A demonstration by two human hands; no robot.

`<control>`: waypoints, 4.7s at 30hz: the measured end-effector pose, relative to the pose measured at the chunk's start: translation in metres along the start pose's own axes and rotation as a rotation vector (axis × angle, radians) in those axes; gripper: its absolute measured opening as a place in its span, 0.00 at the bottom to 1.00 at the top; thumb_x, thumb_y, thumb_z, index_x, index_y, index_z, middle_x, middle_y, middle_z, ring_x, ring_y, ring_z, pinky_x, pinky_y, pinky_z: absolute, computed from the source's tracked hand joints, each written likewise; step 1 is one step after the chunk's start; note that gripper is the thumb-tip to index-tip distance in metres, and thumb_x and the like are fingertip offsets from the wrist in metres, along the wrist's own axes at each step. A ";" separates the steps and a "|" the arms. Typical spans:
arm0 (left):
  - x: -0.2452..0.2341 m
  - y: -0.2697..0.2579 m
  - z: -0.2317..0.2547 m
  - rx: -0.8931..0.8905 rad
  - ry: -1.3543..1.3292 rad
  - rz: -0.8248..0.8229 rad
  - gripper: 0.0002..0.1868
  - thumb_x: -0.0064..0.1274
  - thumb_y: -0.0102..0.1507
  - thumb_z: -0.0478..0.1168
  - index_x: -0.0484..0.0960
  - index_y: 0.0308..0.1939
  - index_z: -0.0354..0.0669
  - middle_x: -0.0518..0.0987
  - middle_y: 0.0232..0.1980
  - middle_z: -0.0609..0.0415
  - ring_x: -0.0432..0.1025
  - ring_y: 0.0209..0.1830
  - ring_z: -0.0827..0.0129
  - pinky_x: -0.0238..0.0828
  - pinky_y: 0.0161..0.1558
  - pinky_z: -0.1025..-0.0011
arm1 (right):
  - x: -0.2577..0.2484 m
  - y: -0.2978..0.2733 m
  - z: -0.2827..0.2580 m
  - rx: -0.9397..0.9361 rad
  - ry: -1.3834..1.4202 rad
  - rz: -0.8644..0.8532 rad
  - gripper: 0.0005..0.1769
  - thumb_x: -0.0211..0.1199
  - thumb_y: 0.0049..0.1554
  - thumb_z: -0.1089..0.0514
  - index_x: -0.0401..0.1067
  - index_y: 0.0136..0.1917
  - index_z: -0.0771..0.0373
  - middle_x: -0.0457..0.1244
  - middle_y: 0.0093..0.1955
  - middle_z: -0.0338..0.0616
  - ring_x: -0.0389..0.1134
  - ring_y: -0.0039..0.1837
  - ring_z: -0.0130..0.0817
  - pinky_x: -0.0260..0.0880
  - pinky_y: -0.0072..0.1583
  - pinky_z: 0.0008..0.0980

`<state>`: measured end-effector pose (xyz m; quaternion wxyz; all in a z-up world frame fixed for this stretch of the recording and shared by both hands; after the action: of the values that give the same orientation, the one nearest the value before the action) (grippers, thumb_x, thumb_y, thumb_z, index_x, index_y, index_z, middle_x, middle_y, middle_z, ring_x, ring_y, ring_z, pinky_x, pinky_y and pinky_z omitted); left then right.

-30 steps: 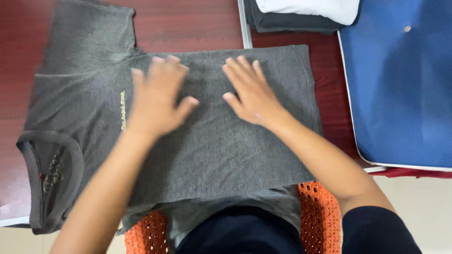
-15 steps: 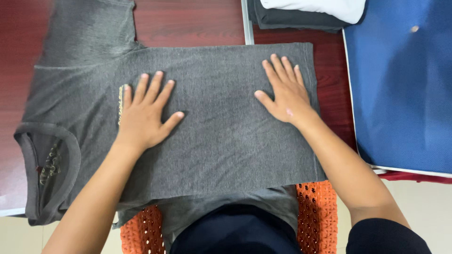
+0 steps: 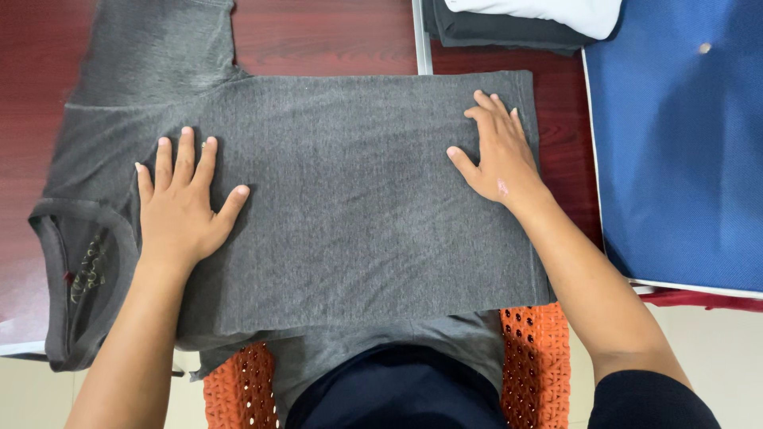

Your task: The person folds a gray t-shirt on a table by tucking the sleeves and sides toward the center and smoothing the fabric by hand.

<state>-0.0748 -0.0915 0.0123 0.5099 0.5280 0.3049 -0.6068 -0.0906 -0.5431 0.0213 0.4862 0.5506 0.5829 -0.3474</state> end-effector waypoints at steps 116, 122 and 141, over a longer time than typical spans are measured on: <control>0.033 0.073 0.148 0.309 -0.219 -0.085 0.41 0.48 0.67 0.61 0.59 0.78 0.43 0.51 0.83 0.45 0.40 0.83 0.43 0.32 0.73 0.29 | -0.018 0.004 -0.006 0.109 -0.224 -0.105 0.47 0.63 0.57 0.37 0.56 0.77 0.70 0.45 0.81 0.63 0.36 0.82 0.61 0.27 0.70 0.76; 0.073 0.104 0.169 0.345 -0.151 0.021 0.34 0.46 0.70 0.52 0.62 0.78 0.43 0.56 0.83 0.47 0.46 0.84 0.46 0.38 0.75 0.33 | 0.008 0.029 -0.085 -0.198 -0.178 -0.093 0.44 0.58 0.60 0.44 0.52 0.79 0.72 0.46 0.83 0.59 0.41 0.85 0.55 0.35 0.77 0.67; 0.039 0.074 0.052 0.176 -0.015 -0.011 0.41 0.42 0.68 0.66 0.64 0.79 0.48 0.54 0.83 0.44 0.44 0.83 0.43 0.35 0.75 0.37 | 0.014 0.021 -0.004 0.071 -0.090 -0.101 0.46 0.51 0.63 0.35 0.46 0.83 0.63 0.39 0.87 0.52 0.33 0.86 0.47 0.30 0.81 0.52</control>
<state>-0.0189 -0.1725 0.0008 0.4606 0.5647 0.2494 -0.6378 -0.0694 -0.5324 0.0122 0.4737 0.5213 0.5748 -0.4164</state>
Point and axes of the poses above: each hand's wrist, its own y-axis towards the middle knuckle, its own x-axis out of the palm, z = x × y, the point moved 3 cm from there along y, towards the middle knuckle
